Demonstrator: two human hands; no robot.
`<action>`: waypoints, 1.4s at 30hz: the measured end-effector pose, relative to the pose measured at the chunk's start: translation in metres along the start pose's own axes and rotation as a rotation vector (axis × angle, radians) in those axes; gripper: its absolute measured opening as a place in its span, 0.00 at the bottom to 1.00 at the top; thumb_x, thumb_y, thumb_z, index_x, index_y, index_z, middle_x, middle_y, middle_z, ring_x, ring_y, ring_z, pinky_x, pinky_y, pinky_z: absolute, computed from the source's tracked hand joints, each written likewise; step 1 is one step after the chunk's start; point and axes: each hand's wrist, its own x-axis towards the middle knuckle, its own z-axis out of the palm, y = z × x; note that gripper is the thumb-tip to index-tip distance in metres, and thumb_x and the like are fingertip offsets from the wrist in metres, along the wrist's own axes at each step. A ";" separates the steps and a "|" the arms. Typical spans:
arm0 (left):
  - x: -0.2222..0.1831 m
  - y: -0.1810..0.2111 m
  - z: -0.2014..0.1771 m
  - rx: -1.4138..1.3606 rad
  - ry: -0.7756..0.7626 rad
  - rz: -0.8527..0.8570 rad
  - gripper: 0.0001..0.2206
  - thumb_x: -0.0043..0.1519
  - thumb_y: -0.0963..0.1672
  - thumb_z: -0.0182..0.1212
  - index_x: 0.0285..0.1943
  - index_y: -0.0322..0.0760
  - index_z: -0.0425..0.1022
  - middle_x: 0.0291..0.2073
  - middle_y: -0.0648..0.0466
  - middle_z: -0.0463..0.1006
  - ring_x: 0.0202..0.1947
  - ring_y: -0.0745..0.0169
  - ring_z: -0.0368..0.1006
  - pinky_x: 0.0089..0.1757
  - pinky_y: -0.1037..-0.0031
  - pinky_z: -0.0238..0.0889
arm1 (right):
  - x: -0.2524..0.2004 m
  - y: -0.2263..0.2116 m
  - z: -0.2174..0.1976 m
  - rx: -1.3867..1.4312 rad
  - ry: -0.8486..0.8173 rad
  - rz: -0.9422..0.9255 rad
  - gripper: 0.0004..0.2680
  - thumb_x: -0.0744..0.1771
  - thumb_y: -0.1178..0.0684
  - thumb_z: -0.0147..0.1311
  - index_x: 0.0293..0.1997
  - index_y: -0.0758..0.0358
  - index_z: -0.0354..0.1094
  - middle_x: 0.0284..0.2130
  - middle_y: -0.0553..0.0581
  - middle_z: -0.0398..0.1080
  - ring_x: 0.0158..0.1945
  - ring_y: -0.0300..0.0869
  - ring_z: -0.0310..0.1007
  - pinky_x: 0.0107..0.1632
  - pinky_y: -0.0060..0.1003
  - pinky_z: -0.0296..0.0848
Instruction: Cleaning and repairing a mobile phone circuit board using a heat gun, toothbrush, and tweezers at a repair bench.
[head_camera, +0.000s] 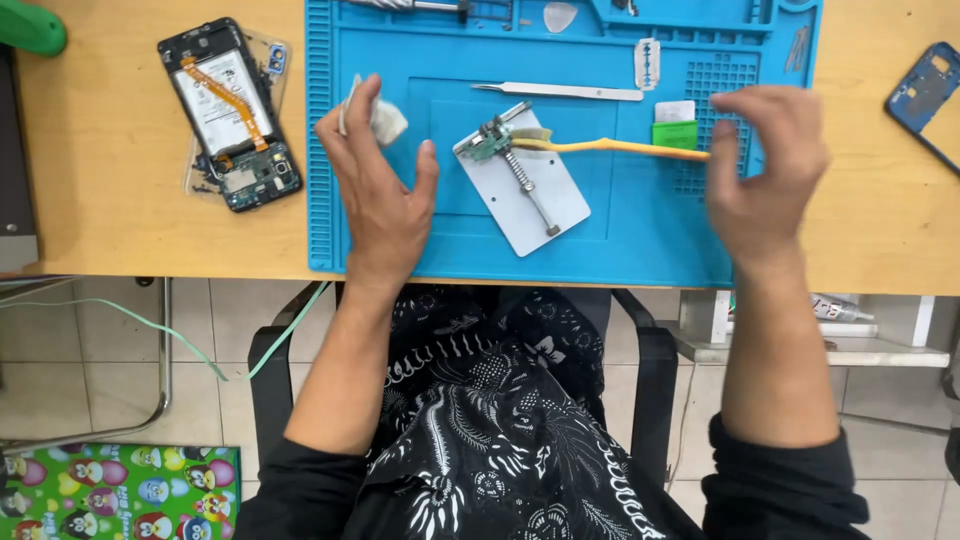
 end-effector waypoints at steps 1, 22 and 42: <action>-0.003 -0.006 0.002 0.040 -0.001 -0.022 0.29 0.74 0.49 0.57 0.81 0.44 0.46 0.66 0.43 0.54 0.61 0.48 0.63 0.63 0.57 0.65 | 0.001 -0.019 0.010 0.009 -0.080 0.017 0.06 0.72 0.69 0.51 0.53 0.78 0.72 0.47 0.72 0.72 0.51 0.62 0.68 0.55 0.54 0.65; -0.035 -0.011 -0.018 0.296 -0.261 0.347 0.17 0.69 0.49 0.60 0.65 0.41 0.70 0.62 0.48 0.71 0.66 0.46 0.64 0.60 0.53 0.62 | -0.025 -0.032 0.063 -0.234 -0.217 0.001 0.08 0.72 0.66 0.61 0.57 0.67 0.76 0.45 0.66 0.68 0.47 0.58 0.64 0.50 0.51 0.66; -0.022 0.011 -0.015 0.301 -0.267 0.279 0.10 0.67 0.43 0.62 0.55 0.34 0.76 0.54 0.46 0.76 0.57 0.45 0.72 0.52 0.58 0.68 | 0.023 0.200 -0.007 -0.165 -0.277 -0.058 0.11 0.74 0.75 0.55 0.61 0.78 0.80 0.61 0.75 0.73 0.57 0.65 0.73 0.62 0.56 0.71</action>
